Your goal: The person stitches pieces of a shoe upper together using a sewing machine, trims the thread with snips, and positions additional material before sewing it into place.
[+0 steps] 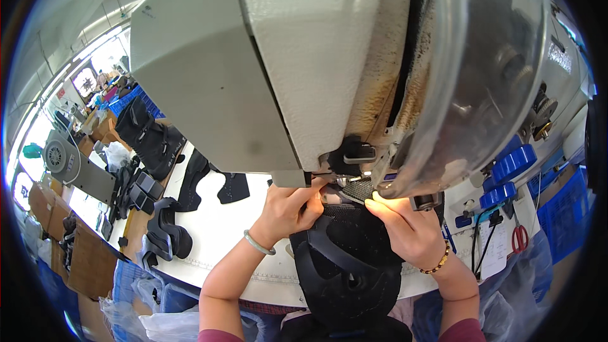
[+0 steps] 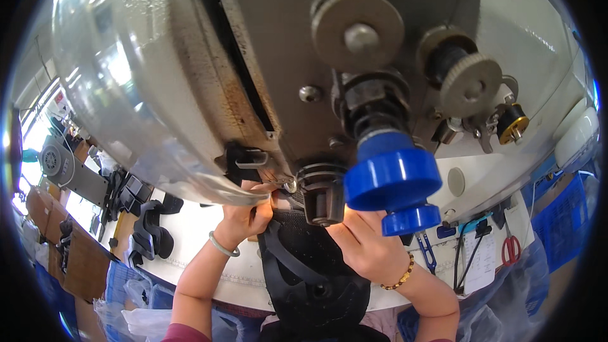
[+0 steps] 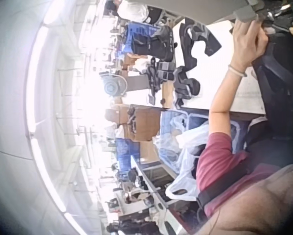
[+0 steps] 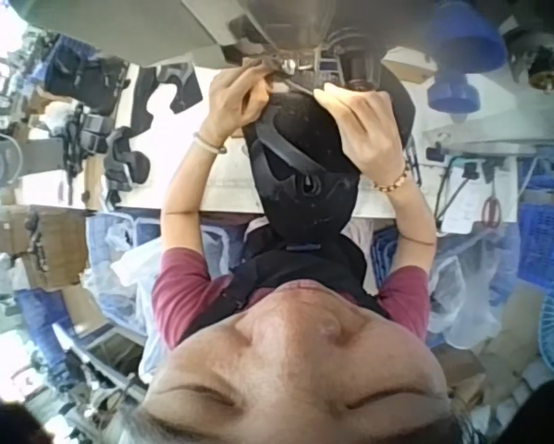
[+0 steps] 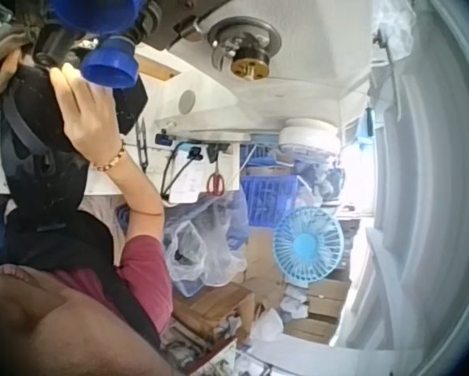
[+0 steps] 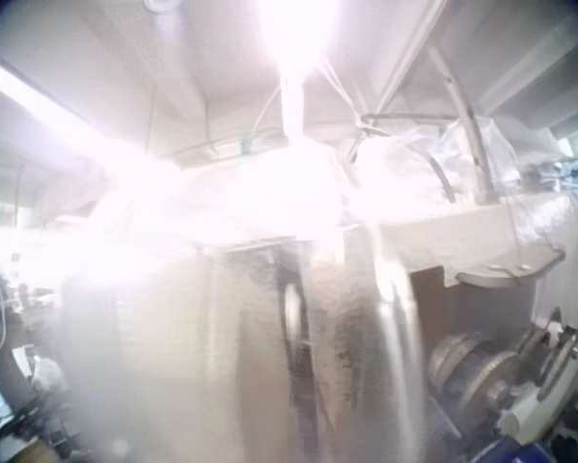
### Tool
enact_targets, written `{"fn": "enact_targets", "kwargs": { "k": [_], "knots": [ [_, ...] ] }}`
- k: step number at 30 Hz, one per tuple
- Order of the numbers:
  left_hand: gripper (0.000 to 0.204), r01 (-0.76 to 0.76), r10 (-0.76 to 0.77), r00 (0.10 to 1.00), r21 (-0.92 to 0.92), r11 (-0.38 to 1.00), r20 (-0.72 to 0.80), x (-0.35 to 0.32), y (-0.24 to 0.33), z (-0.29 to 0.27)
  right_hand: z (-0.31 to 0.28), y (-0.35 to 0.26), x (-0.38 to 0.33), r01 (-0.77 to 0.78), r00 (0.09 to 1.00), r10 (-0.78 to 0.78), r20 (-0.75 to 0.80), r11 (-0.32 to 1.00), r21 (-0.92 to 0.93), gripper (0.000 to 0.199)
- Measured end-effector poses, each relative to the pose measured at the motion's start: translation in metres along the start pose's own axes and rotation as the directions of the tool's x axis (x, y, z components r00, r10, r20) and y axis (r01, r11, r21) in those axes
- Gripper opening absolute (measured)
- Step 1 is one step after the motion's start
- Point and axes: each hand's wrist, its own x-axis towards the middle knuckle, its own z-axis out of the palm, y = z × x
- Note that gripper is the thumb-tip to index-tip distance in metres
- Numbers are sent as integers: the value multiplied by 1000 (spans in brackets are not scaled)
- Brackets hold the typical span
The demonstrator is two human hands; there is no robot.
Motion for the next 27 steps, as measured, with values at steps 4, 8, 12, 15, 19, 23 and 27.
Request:
{"fn": "enact_targets", "kwargs": {
  "k": [4, 8, 12, 15, 19, 23, 27],
  "knots": [
    [29, -39, 39, 999, -45, 998, -8, 0, -4, 1, 3, 0, -3, -4, 1000, 5, -16, 1000, 27, 22],
    [29, -53, 53, 999, -9, 999, 1, 4, 0, -2, 3, 3, -3, -14, 1000, 14, -2, 1000, 14, 12],
    [31, -85, 85, 996, 20, 996, -36, 3, 1, -1, 2, 2, -3, -5, 1000, 7, -26, 998, 70, 33],
    [32, -63, 63, 997, 3, 998, -33, 0, 0, 1, 0, 2, -4, -5, 1000, 6, -11, 998, 69, 32],
    [29, -55, 55, 998, -11, 998, -16, 0, 0, 1, -1, 3, -4, 19, 1000, -19, -6, 998, 58, 31],
    [26, -79, 79, 997, 57, 995, -8, 2, 5, -2, -4, 3, 0, 57, 998, -54, -36, 994, 95, 31],
    [26, -110, 109, 994, 85, 990, 8, 3, 5, -5, -6, -7, 3, 34, 999, -35, 5, 991, 128, 33]
  ]
}}
